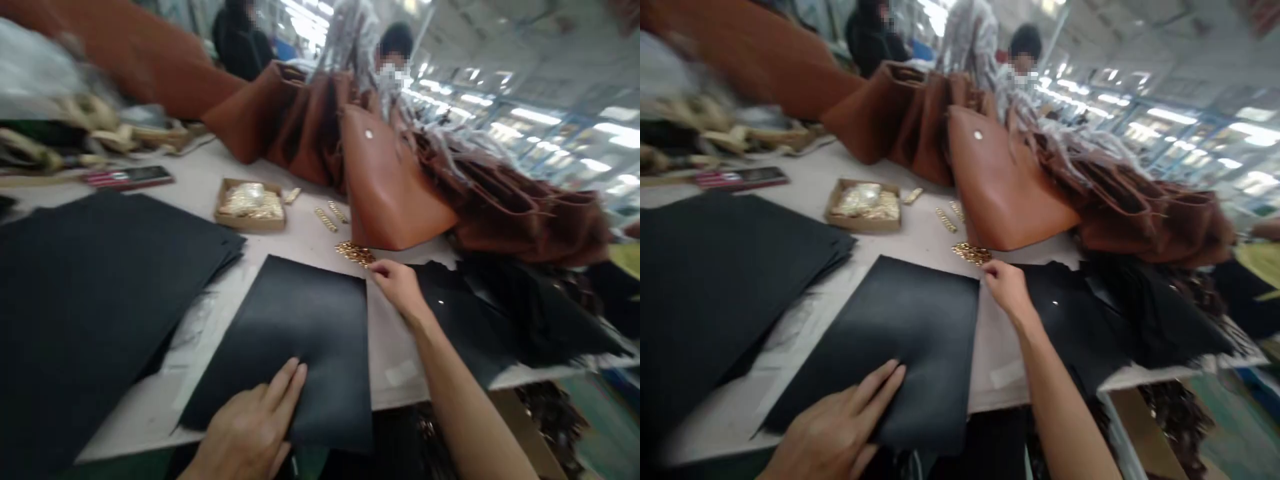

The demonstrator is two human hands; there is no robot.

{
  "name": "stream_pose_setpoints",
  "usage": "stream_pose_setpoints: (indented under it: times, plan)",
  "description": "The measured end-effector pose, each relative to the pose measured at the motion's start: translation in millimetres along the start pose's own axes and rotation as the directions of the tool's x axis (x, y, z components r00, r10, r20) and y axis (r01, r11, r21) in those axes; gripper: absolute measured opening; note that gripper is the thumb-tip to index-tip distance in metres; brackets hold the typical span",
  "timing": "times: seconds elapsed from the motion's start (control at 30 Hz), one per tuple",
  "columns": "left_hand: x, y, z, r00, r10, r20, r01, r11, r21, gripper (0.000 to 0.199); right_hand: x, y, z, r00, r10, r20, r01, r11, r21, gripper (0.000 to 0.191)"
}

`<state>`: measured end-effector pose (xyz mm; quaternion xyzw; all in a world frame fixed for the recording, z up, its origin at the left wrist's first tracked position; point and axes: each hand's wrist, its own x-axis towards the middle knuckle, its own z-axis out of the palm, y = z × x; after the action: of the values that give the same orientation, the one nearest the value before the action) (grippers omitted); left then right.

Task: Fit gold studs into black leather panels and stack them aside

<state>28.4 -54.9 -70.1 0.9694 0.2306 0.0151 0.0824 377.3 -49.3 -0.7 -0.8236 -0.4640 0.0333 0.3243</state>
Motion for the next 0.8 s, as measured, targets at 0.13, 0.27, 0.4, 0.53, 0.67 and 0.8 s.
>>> stream_pose_setpoints:
  times: [0.13,0.27,0.4,0.53,0.67,0.8]
  plan:
    - [4.1,3.4,-21.2,0.996,-0.008,0.094,0.010,1.000,-0.019,0.079,-36.4,-15.3,11.1,0.993,0.012,0.120,-0.034,0.982,0.183,0.016]
    - [5.9,5.9,-26.2,0.997,0.045,0.062,-0.042,0.998,-0.035,0.069,-90.2,-43.5,18.7,0.915,-0.060,0.400,-0.131,0.891,0.435,0.016]
    - [-0.8,4.4,-20.7,0.998,0.060,-0.018,-0.060,0.998,-0.015,0.061,-119.9,-81.0,49.6,0.808,-0.214,0.549,-0.064,0.895,0.442,0.006]
    - [-3.8,3.8,-13.7,0.987,0.081,-0.141,-0.083,0.996,-0.010,0.051,-122.5,-96.6,60.8,0.763,-0.273,0.586,0.059,0.932,0.358,0.010]
    - [-2.8,4.2,-9.6,0.973,0.083,-0.215,-0.088,0.996,-0.016,0.047,-119.6,-96.7,60.4,0.767,-0.230,0.599,0.041,0.949,0.313,0.008]
    - [-1.8,2.7,-8.4,0.964,0.089,-0.250,-0.096,0.995,-0.013,0.046,-118.2,-96.5,62.3,0.770,-0.207,0.603,0.034,0.958,0.286,0.008]
